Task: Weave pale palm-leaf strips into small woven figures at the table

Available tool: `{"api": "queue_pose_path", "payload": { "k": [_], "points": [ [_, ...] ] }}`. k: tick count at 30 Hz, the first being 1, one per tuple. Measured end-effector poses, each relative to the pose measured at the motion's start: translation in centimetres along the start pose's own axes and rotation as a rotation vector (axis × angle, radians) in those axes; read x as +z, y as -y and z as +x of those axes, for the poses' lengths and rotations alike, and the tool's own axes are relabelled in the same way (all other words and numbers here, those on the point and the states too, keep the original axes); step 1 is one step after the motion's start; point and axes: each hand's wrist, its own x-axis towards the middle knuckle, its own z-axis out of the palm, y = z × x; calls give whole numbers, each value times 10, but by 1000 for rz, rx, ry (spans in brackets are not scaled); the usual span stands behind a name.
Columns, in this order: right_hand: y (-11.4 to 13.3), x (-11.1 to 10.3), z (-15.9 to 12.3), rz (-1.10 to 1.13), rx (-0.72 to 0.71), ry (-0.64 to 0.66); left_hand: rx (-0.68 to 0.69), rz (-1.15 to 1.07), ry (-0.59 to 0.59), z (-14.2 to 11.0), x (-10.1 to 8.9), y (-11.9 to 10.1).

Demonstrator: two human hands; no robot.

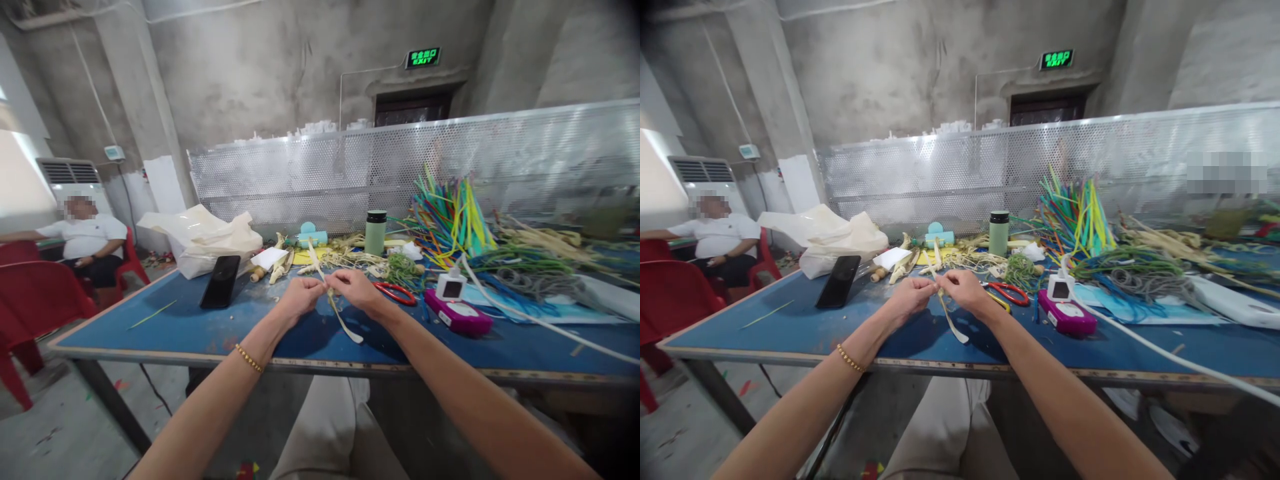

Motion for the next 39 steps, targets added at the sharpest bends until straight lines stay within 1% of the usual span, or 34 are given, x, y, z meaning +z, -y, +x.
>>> {"api": "queue_pose_path", "payload": {
  "k": [3, 7, 14, 17, 19, 20, 22, 23, 25, 26, 27, 28, 31, 33, 34, 37, 39],
  "points": [
    [1, -1, 1, 32, 25, -25, 0, 21, 28, -2, 1, -1],
    [4, -2, -1, 94, 67, -66, -31, 1, 59, -3, 3, -2],
    [2, 4, -2, 123, 34, -73, -51, 17, 111, -4, 2, -5],
    [0, 8, -1, 151, 55, -70, -62, 23, 134, -5, 2, -5],
    [-2, 9, 1, 148, 67, -55, -62, 17, 126, -4, 2, -5],
    [-3, 8, 2, 120, 58, -48, -63, 14, 108, -3, 2, -4],
    [-3, 3, 2, -21, -2, -74, -61, 11, 47, -2, 1, -2],
    [-2, -1, 2, -125, -46, -106, -57, 10, 4, -1, 1, -1],
    [1, -9, -1, -360, -135, -215, -47, 3, -85, 1, -1, 0],
    [4, -12, -4, -448, -159, -250, -37, 0, -121, 2, -1, 1],
    [7, -15, -7, -513, -173, -244, -27, -2, -146, 3, -2, 2],
    [10, -16, -10, -555, -174, -195, -18, -4, -165, 3, -3, 2],
    [16, -13, -17, -543, -146, -33, -17, -13, -202, 2, -3, 2],
    [15, -7, -18, -461, -150, 31, -53, -54, -184, 1, -2, 1],
    [14, -4, -17, -417, -154, 41, -75, -91, -153, 1, -2, 0],
    [8, 1, -15, -321, -124, 23, -121, -192, -24, 1, -1, 0],
    [5, 2, -14, -280, -81, 4, -119, -199, 39, 1, -1, 1]
  ]
}}
